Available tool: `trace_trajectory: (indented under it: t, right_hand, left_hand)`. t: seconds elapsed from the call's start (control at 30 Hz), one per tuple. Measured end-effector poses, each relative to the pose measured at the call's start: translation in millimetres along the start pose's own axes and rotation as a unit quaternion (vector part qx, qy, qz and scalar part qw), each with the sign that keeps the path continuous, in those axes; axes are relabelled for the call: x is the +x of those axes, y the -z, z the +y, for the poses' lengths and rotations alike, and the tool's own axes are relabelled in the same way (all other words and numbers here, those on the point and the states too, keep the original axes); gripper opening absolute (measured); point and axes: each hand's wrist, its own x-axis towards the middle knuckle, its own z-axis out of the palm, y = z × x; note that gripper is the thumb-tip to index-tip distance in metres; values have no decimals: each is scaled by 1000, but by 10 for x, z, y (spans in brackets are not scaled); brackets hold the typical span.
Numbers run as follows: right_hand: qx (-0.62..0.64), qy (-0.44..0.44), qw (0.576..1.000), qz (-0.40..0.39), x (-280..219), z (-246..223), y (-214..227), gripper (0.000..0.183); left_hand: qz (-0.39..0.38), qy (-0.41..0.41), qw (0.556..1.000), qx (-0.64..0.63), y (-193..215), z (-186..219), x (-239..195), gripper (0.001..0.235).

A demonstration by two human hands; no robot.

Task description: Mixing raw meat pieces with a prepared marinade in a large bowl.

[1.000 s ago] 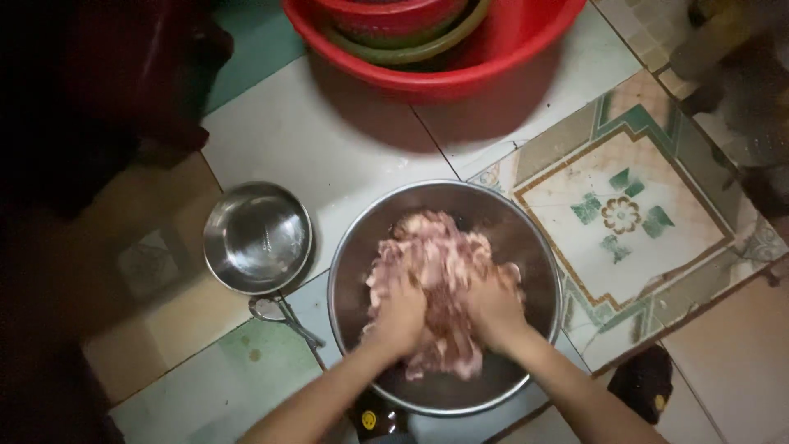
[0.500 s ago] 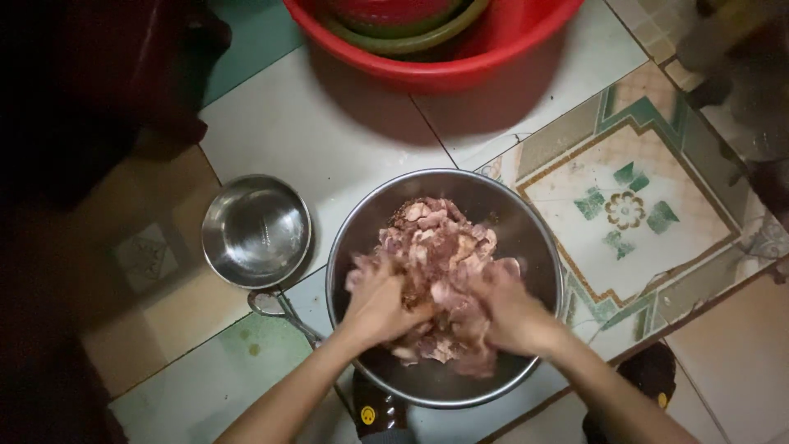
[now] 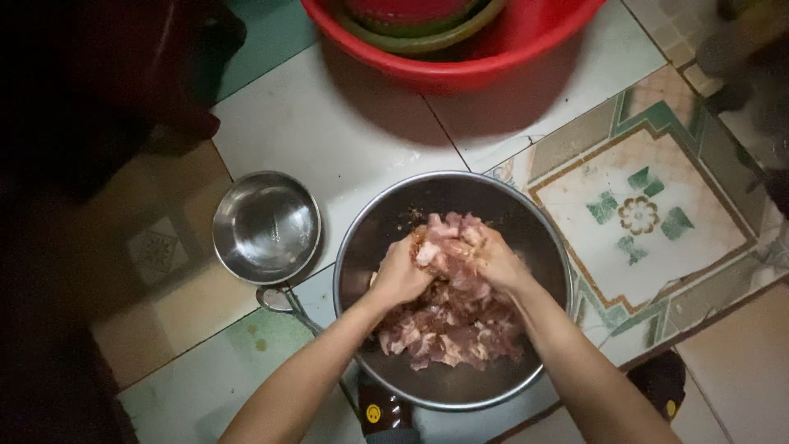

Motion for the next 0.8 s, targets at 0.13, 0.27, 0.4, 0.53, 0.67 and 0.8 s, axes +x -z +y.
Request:
trace_trajectory:
  t: [0.13,0.27,0.4,0.53,0.67,0.8]
  right_hand:
    - [-99,-133,982,86,-449,-444,-238,34]
    - [-241,-118,957,111,-493,-57,-122,32]
    - [-293,-87,950,64,-519,-236,-22,61]
    - [-186,-98,972,102,-680,464,214,70]
    - [121,-162,978,57,-532,979,143,56]
    - [198,-128,971,-37,-485,654,-140,53]
  left_hand:
    - [40,141,980,132,-86,103,-172,43]
    - [-56,109,959,256,-88,35,-186,53]
    - [31,184,953,237,5,-35,-332,83]
    - [71,164,957,230,-75,-293,-653,127]
    - [30,316,935,-157,-294,-437,-595,116]
    - [-106,197,955,-194,-267,-549,-463,60]
